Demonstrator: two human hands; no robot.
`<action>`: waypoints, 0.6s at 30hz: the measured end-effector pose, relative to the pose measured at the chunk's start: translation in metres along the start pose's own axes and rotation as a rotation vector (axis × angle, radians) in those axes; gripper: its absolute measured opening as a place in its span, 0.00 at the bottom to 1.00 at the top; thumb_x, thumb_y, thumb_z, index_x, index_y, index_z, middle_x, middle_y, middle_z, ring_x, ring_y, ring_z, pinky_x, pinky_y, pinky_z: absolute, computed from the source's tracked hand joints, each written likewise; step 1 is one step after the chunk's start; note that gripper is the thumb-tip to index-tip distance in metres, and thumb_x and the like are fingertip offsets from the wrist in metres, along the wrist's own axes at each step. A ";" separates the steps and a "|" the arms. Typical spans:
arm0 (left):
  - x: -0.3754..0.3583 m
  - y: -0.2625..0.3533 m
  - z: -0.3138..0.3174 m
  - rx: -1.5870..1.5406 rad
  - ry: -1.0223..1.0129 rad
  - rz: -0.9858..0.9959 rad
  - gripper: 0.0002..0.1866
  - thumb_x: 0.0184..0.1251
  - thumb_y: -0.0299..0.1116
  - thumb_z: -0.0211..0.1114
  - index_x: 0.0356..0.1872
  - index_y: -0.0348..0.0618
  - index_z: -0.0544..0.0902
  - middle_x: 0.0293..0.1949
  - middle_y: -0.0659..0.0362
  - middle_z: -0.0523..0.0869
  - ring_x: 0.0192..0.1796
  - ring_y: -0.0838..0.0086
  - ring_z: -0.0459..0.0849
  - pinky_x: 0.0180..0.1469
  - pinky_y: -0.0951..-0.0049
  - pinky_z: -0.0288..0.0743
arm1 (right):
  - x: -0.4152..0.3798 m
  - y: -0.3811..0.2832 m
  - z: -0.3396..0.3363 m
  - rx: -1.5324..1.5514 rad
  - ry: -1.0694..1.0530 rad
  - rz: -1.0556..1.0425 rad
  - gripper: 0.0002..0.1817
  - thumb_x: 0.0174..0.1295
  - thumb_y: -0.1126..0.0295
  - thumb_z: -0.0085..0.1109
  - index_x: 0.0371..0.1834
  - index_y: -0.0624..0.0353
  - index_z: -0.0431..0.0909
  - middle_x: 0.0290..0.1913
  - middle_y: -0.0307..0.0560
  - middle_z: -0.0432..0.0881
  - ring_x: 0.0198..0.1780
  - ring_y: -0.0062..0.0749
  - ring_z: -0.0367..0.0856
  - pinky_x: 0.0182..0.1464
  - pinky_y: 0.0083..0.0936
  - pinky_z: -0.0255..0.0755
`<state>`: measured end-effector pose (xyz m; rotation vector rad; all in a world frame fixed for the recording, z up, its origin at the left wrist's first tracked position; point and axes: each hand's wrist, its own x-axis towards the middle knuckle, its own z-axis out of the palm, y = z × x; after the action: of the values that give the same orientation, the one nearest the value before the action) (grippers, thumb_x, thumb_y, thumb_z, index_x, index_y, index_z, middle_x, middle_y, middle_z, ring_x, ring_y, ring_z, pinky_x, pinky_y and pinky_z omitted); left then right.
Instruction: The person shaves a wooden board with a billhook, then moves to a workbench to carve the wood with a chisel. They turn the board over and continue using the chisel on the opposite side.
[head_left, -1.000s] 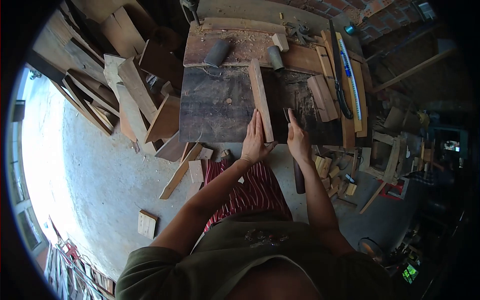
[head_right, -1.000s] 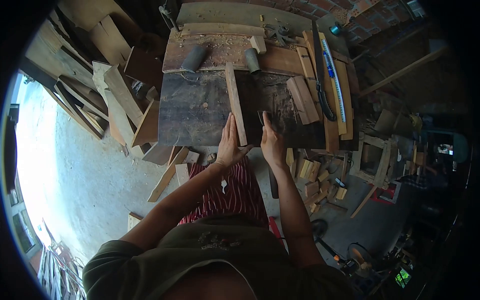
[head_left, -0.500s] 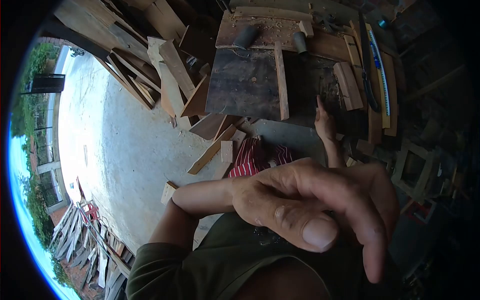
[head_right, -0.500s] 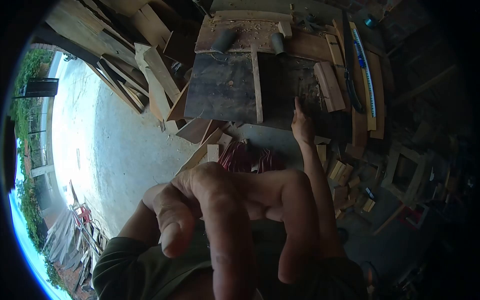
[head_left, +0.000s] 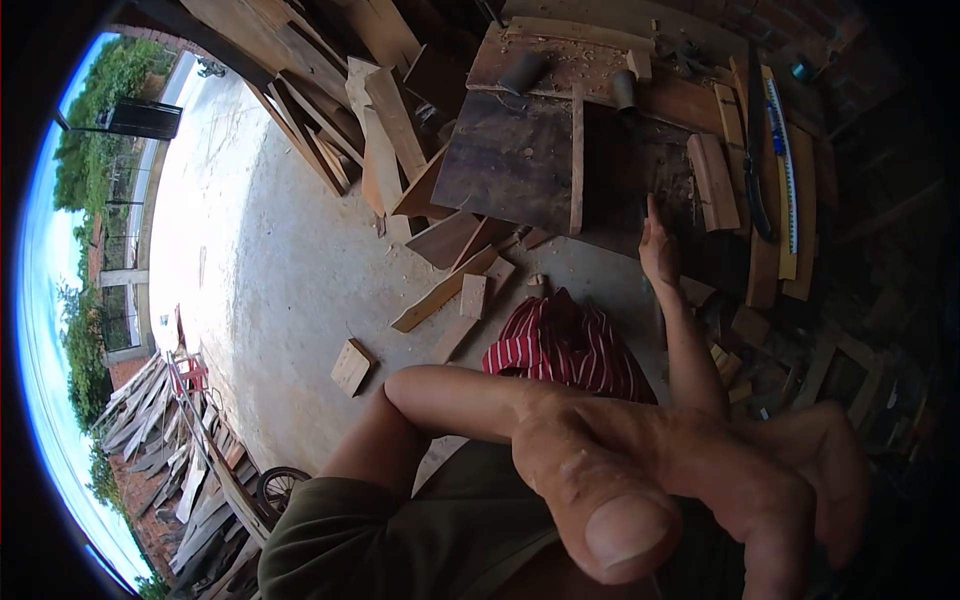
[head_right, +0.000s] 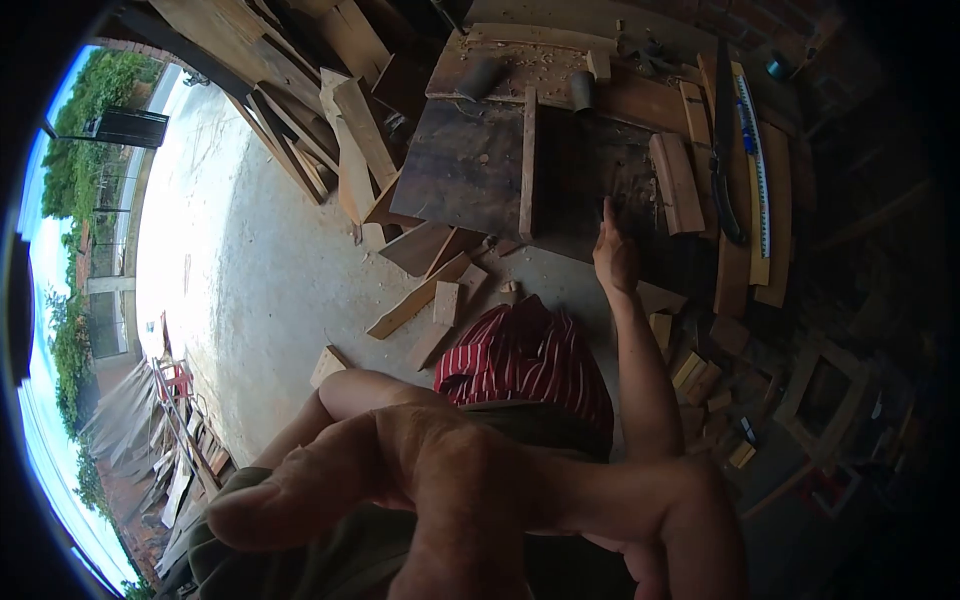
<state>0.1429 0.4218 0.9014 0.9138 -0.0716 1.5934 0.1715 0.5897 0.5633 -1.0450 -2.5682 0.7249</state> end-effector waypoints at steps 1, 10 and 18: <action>0.002 -0.005 -0.001 0.006 0.005 0.001 0.29 0.78 0.54 0.51 0.58 0.34 0.78 0.54 0.50 0.75 0.59 0.64 0.72 0.61 0.64 0.66 | -0.001 0.003 0.002 0.006 -0.005 -0.005 0.28 0.75 0.65 0.45 0.79 0.41 0.57 0.37 0.63 0.85 0.40 0.61 0.85 0.39 0.49 0.78; 0.010 -0.029 -0.004 0.045 0.026 0.002 0.32 0.77 0.57 0.50 0.61 0.34 0.75 0.58 0.49 0.72 0.61 0.63 0.71 0.62 0.63 0.66 | 0.001 -0.002 -0.010 -0.001 -0.136 0.080 0.28 0.76 0.64 0.45 0.78 0.41 0.58 0.37 0.62 0.86 0.38 0.60 0.85 0.37 0.48 0.78; 0.015 -0.043 -0.012 0.037 0.040 0.005 0.35 0.76 0.60 0.49 0.64 0.34 0.71 0.61 0.49 0.70 0.63 0.62 0.70 0.63 0.62 0.67 | 0.001 0.008 0.002 0.038 -0.034 -0.045 0.27 0.75 0.64 0.46 0.78 0.42 0.60 0.40 0.61 0.86 0.39 0.60 0.85 0.38 0.50 0.78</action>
<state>0.1741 0.4515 0.8831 0.9109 -0.0170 1.6217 0.1749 0.5944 0.5575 -0.9681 -2.5870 0.7829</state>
